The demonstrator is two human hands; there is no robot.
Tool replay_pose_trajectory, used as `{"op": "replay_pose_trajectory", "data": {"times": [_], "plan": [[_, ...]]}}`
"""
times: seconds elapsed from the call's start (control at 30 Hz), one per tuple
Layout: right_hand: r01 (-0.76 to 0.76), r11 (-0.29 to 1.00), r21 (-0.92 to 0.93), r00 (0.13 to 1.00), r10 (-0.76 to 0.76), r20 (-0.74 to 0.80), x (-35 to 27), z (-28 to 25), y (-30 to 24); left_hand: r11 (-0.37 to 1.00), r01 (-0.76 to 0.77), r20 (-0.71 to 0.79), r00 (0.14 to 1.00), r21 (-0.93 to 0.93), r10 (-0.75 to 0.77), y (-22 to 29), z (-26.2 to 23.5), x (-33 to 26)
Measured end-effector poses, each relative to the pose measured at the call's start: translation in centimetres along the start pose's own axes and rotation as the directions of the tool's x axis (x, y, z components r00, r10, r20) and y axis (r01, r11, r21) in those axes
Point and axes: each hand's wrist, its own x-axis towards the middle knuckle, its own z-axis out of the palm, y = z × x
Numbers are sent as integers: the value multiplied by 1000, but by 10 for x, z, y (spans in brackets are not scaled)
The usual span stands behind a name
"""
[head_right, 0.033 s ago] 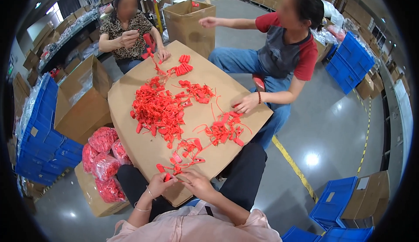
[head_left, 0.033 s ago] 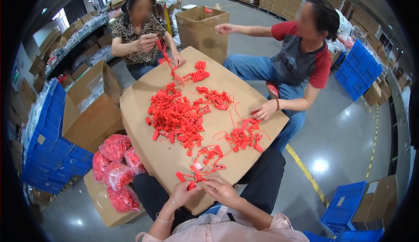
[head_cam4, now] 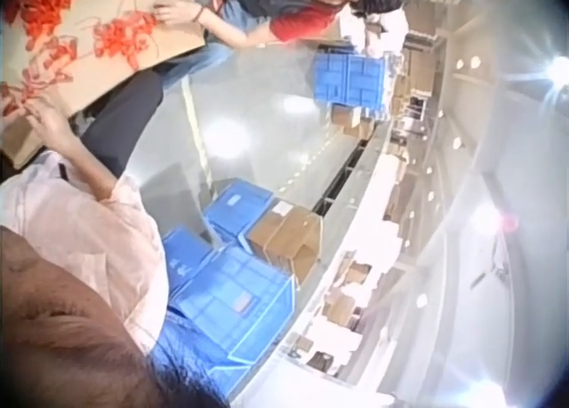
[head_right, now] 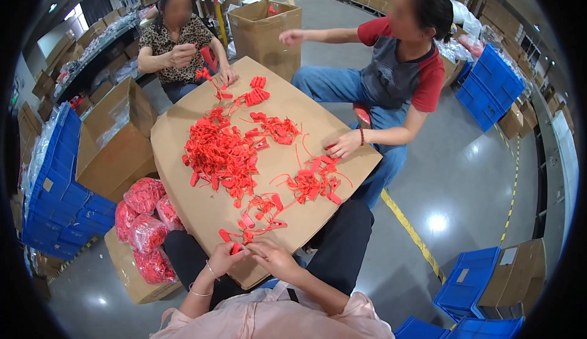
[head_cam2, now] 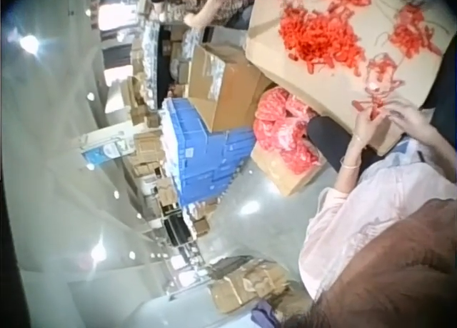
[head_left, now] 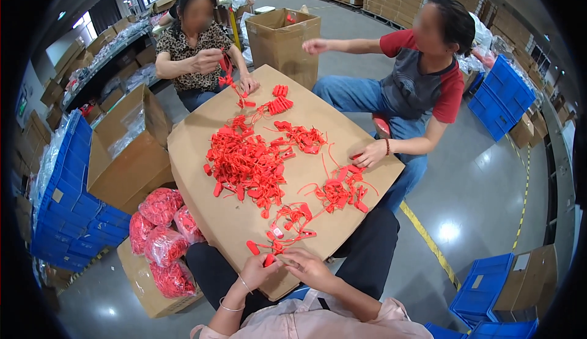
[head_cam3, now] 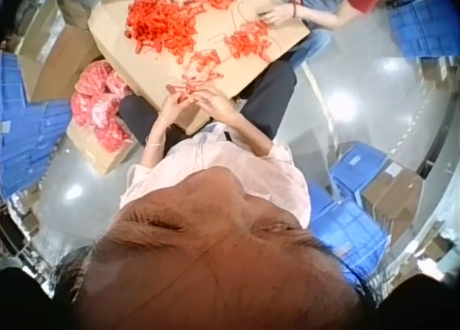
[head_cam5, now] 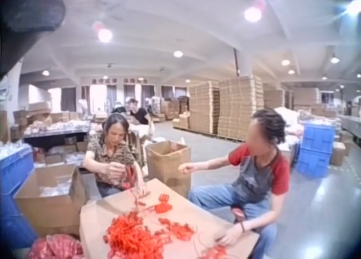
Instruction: Thread strings through small red plastic tags to assemble them.
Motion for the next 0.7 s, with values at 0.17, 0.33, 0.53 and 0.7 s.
{"op": "replay_pose_trajectory", "data": {"times": [0.17, 0.33, 0.53, 0.7], "plan": [[-125, 991, 50, 991, 122, 62, 1, 2, 2, 969, 79, 36, 997, -235, -73, 6, 2, 0], [-75, 996, -39, 997, 75, -21, 2, -6, 13, 935, 95, -15, 994, -340, -107, 15, -2, 0], [-93, 995, -44, 992, 89, -88, 5, -11, 10, 915, 55, 107, 994, -400, -12, -10, -5, 5], [4, 995, -103, 999, -10, -53, 9, -5, 4, 933, -20, 40, 999, -360, 36, -15, 0, 0]]}}
